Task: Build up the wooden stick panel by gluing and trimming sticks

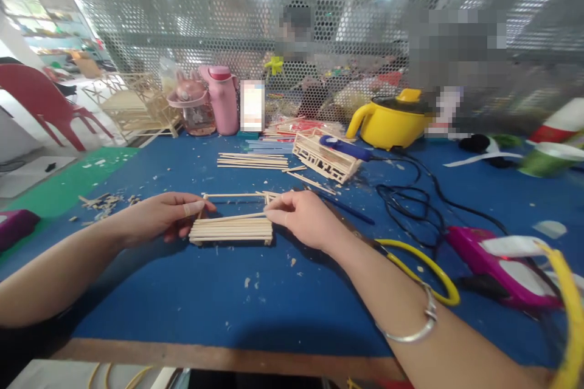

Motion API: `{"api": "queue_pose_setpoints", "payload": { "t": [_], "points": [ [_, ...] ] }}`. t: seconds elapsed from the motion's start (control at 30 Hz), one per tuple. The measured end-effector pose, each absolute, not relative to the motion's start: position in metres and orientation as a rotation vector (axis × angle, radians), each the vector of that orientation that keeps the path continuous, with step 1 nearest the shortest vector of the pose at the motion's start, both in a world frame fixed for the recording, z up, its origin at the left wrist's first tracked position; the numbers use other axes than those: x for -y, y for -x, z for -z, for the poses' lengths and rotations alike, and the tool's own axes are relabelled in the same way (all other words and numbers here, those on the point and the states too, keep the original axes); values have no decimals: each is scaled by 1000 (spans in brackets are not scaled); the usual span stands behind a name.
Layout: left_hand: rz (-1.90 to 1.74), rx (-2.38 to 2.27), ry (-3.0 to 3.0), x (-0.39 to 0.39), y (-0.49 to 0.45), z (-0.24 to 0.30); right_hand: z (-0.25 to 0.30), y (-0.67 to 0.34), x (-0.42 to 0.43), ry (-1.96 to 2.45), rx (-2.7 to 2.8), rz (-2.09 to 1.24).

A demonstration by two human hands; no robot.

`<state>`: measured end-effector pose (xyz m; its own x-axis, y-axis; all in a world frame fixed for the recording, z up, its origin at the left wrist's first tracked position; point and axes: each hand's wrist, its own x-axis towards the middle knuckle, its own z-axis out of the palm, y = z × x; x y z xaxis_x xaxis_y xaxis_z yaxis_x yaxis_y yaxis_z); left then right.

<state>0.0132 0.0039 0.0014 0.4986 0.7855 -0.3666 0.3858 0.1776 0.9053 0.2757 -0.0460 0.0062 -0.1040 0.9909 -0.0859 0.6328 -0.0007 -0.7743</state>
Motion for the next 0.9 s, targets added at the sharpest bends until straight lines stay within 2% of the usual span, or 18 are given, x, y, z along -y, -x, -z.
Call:
{"api": "queue_pose_setpoints", "payload": {
  "t": [0.43, 0.9],
  "points": [
    [-384, -1017, -1292, -5, -10, 2, -3, -268, 41, 1762, 1791, -821],
    [-372, -1039, -1360, -4, -13, 1, -3, -277, 42, 1653, 1628, -1134]
  ]
}}
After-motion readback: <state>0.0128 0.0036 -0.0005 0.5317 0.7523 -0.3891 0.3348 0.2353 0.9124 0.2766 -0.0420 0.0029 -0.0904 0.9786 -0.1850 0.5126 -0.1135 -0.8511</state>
